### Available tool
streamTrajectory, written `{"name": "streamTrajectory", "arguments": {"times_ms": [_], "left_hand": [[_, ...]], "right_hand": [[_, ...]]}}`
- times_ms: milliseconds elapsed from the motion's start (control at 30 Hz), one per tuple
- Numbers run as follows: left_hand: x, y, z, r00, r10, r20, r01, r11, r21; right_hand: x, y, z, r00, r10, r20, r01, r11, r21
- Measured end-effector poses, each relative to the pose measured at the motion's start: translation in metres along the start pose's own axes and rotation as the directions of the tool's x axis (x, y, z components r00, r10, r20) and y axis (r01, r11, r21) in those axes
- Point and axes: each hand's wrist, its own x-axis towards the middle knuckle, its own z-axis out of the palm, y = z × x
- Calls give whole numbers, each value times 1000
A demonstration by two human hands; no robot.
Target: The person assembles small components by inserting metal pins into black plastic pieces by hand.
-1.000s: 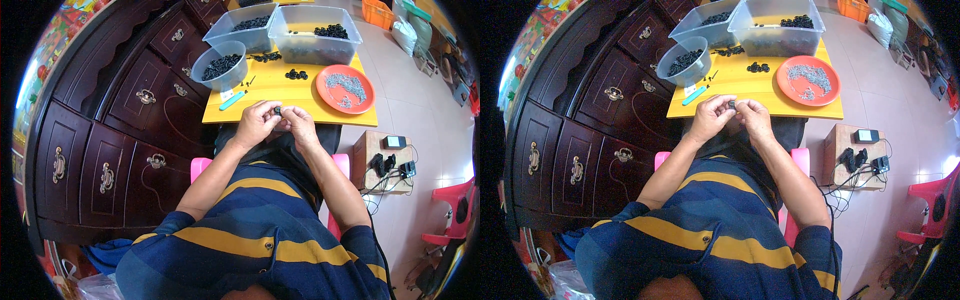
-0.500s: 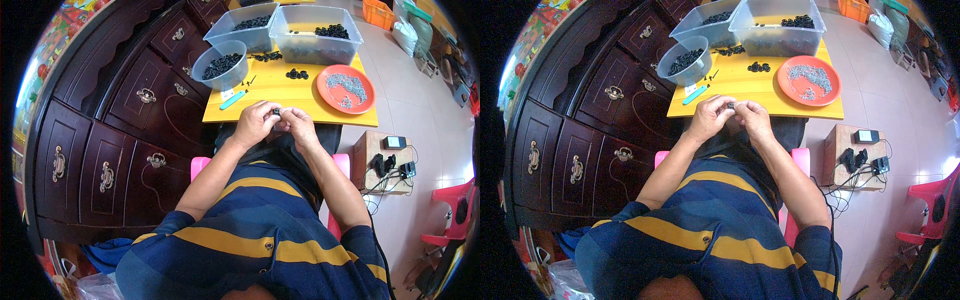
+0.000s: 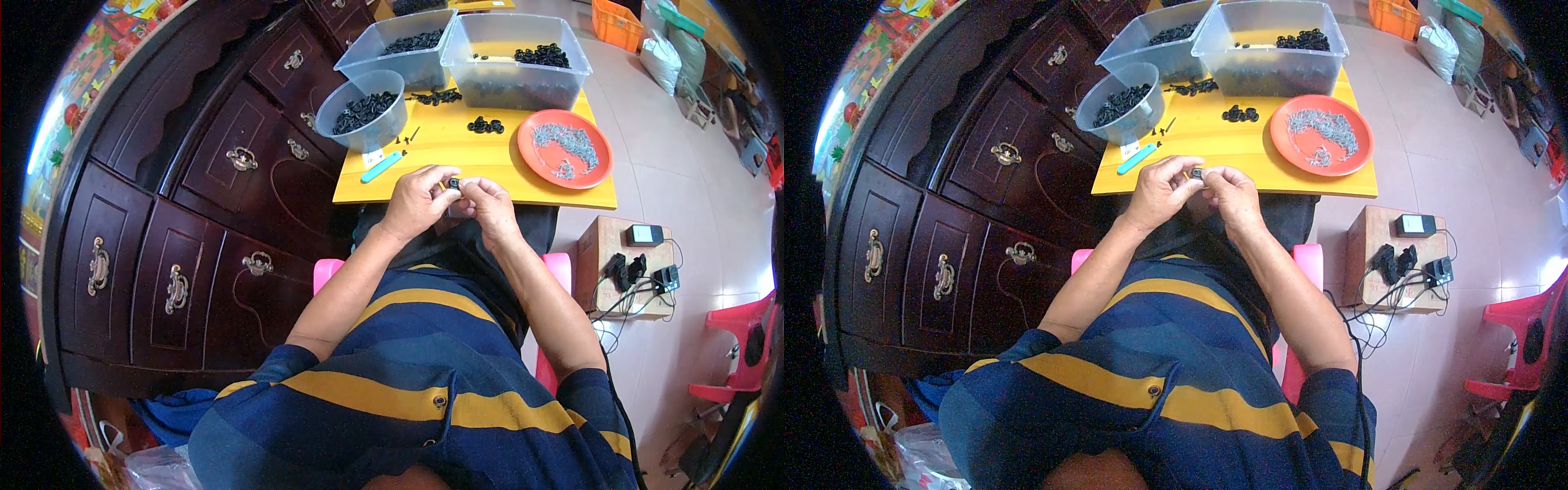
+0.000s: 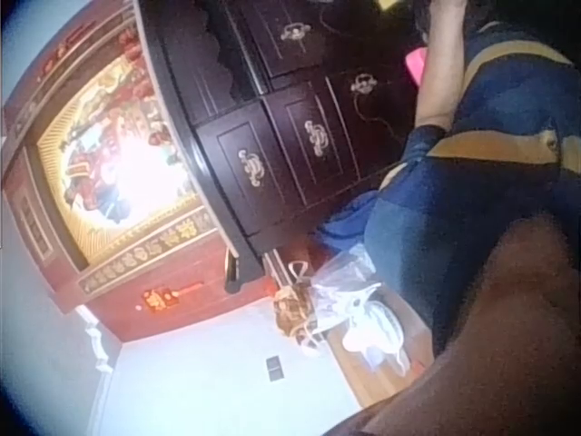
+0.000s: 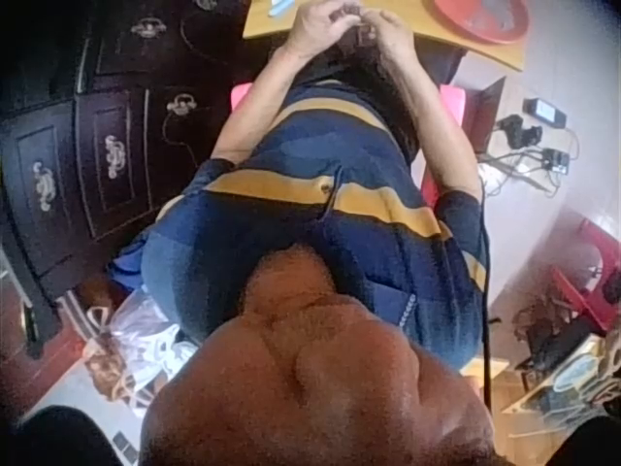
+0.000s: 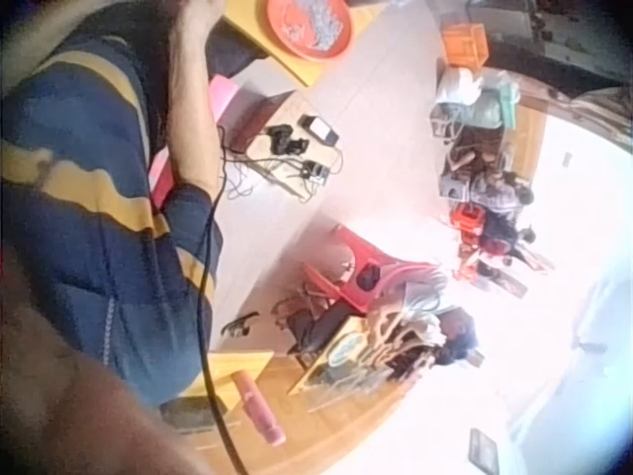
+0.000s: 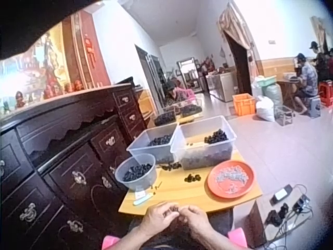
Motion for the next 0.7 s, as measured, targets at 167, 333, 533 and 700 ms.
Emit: {"name": "streamTrajectory", "arguments": {"times_ms": [167,333,533,700], "left_hand": [[1,4,-2,1000,-29,6,29,999,-18],[3,3,0,1000,2,-5,-2,1000,28],[8,5,8,999,-43,2,43,999,-11],[20,-9,17,997,71,-3,-71,997,-35]], "right_hand": [[-1,-2,0,1000,-5,-1,5,1000,-29],[-1,-3,3,1000,-17,1,17,1000,-6],[1,-4,-4,999,-31,-27,31,1000,3],[-3,-13,-4,992,-42,-116,37,998,-47]]}}
